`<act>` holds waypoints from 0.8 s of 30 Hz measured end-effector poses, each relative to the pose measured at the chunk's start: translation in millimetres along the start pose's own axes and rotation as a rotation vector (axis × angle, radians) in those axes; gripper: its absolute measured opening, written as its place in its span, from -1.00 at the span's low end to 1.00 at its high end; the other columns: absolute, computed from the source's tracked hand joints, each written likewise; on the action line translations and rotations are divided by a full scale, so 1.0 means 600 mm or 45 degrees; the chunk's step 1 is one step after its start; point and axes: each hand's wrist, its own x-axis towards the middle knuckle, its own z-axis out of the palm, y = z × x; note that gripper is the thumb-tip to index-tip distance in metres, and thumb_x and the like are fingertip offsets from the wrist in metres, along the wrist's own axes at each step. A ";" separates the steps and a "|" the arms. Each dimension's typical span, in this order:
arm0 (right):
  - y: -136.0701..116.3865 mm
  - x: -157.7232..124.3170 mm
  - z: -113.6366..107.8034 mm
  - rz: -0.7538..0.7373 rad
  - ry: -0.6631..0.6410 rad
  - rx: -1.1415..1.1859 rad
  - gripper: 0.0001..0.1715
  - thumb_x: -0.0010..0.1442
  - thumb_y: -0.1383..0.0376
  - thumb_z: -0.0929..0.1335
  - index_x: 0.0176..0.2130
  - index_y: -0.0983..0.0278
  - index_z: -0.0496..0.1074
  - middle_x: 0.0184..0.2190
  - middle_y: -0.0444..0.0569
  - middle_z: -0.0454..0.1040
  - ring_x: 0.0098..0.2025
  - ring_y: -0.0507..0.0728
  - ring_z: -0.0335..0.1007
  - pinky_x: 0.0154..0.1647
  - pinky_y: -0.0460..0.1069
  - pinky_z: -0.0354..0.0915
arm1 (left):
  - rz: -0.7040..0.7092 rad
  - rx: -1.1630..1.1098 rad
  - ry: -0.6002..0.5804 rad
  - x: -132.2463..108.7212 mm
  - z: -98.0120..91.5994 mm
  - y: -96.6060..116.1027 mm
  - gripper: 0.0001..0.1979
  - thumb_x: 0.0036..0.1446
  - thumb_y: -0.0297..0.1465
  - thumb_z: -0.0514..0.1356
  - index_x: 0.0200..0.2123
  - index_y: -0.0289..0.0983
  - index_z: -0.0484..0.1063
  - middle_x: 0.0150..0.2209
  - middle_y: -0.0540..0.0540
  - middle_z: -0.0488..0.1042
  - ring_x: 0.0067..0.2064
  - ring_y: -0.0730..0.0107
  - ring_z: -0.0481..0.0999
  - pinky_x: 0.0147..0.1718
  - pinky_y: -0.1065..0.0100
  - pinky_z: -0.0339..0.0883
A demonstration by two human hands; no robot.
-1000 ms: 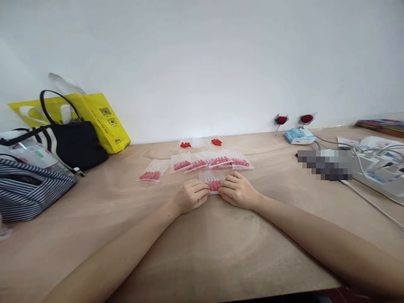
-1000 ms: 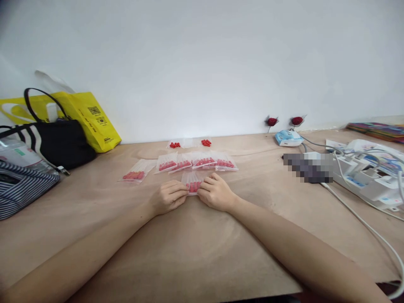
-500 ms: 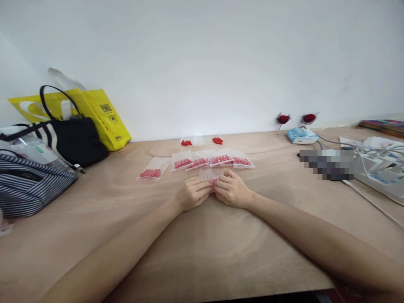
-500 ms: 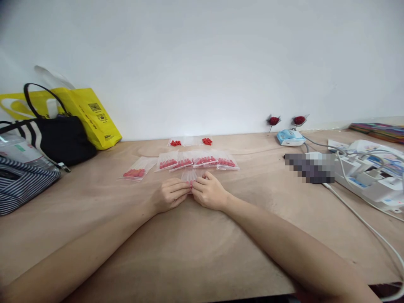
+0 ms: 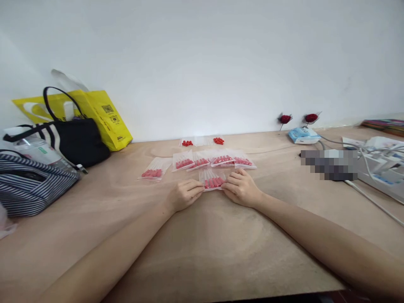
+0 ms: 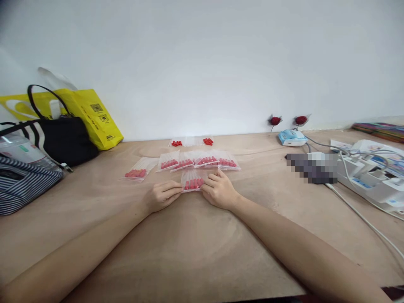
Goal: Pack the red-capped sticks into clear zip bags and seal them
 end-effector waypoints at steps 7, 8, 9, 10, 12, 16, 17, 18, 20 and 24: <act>-0.002 0.006 0.004 0.002 0.055 0.003 -0.79 0.11 0.37 0.24 -0.49 0.28 0.40 -0.58 -0.12 0.36 -0.42 0.03 0.13 -0.35 -0.02 -0.01 | 0.021 -0.009 -0.013 0.008 0.003 0.003 -0.89 0.11 -0.52 0.08 -0.39 -0.31 0.41 -0.40 -0.07 0.51 -0.39 0.47 0.49 -0.38 0.45 0.40; -0.005 0.009 0.006 -0.007 0.069 0.005 -0.79 0.12 0.36 0.24 -0.49 0.27 0.40 -0.58 -0.12 0.36 -0.41 0.03 0.13 -0.34 -0.02 -0.01 | 0.015 -0.001 -0.015 0.009 0.004 0.004 -0.88 0.11 -0.51 0.08 -0.39 -0.30 0.41 -0.40 -0.06 0.51 -0.40 0.47 0.49 -0.39 0.46 0.39; -0.008 0.014 0.009 -0.022 0.082 0.008 -0.79 0.12 0.36 0.24 -0.49 0.27 0.40 -0.57 -0.12 0.36 -0.40 0.03 0.14 -0.34 -0.02 -0.01 | 0.009 0.011 -0.015 0.009 0.004 0.005 -0.88 0.12 -0.50 0.08 -0.40 -0.30 0.41 -0.40 -0.06 0.51 -0.41 0.48 0.49 -0.41 0.47 0.39; -0.011 0.018 0.012 -0.044 0.092 0.012 -0.79 0.13 0.36 0.24 -0.49 0.27 0.39 -0.57 -0.12 0.37 -0.40 0.03 0.14 -0.35 -0.02 -0.01 | 0.007 0.026 -0.013 0.010 0.005 0.005 -0.88 0.12 -0.49 0.08 -0.40 -0.30 0.41 -0.41 -0.05 0.51 -0.42 0.48 0.49 -0.43 0.47 0.39; -0.019 0.028 0.020 -0.093 0.099 0.017 -0.78 0.14 0.36 0.23 -0.49 0.28 0.39 -0.56 -0.12 0.38 -0.40 0.03 0.13 -0.35 -0.02 -0.02 | 0.018 0.051 -0.011 0.009 0.007 0.006 -0.87 0.13 -0.49 0.07 -0.40 -0.31 0.40 -0.40 -0.07 0.51 -0.43 0.48 0.49 -0.44 0.48 0.38; -0.026 0.041 0.035 -0.164 0.075 -0.015 -0.75 0.15 0.38 0.21 -0.51 0.30 0.37 -0.54 -0.09 0.39 -0.42 0.03 0.13 -0.38 -0.01 -0.04 | 0.040 0.059 -0.033 0.007 0.008 0.005 -0.84 0.15 -0.50 0.03 -0.35 -0.34 0.40 -0.36 -0.12 0.51 -0.37 0.45 0.51 -0.39 0.47 0.40; -0.026 0.042 0.037 -0.175 0.070 -0.030 -0.73 0.15 0.38 0.20 -0.52 0.30 0.36 -0.54 -0.08 0.38 -0.42 0.03 0.13 -0.38 0.00 -0.05 | 0.046 0.059 -0.037 0.008 0.008 0.004 -0.84 0.15 -0.50 0.02 -0.35 -0.35 0.40 -0.35 -0.13 0.51 -0.36 0.44 0.51 -0.38 0.47 0.40; -0.027 0.043 0.039 -0.184 0.068 -0.046 -0.73 0.15 0.38 0.20 -0.53 0.31 0.35 -0.54 -0.08 0.38 -0.42 0.03 0.12 -0.39 0.00 -0.06 | 0.053 0.064 -0.040 0.008 0.008 0.004 -0.84 0.15 -0.51 0.02 -0.34 -0.35 0.40 -0.35 -0.14 0.51 -0.36 0.44 0.51 -0.37 0.46 0.41; -0.027 0.044 0.040 -0.199 0.067 -0.084 -0.72 0.15 0.38 0.19 -0.55 0.31 0.34 -0.56 -0.08 0.36 -0.44 0.03 0.11 -0.40 0.01 -0.07 | 0.068 0.084 -0.037 0.009 0.008 0.005 -0.84 0.14 -0.51 0.02 -0.35 -0.35 0.40 -0.35 -0.14 0.51 -0.37 0.43 0.51 -0.37 0.44 0.41; -0.029 0.045 0.034 -0.195 0.044 -0.154 -0.71 0.16 0.41 0.18 -0.54 0.32 0.31 -0.58 -0.08 0.33 -0.45 0.03 0.09 -0.40 0.01 -0.10 | 0.059 0.101 -0.028 0.010 0.008 0.006 -0.85 0.12 -0.53 0.03 -0.37 -0.34 0.40 -0.36 -0.12 0.52 -0.39 0.43 0.51 -0.39 0.43 0.41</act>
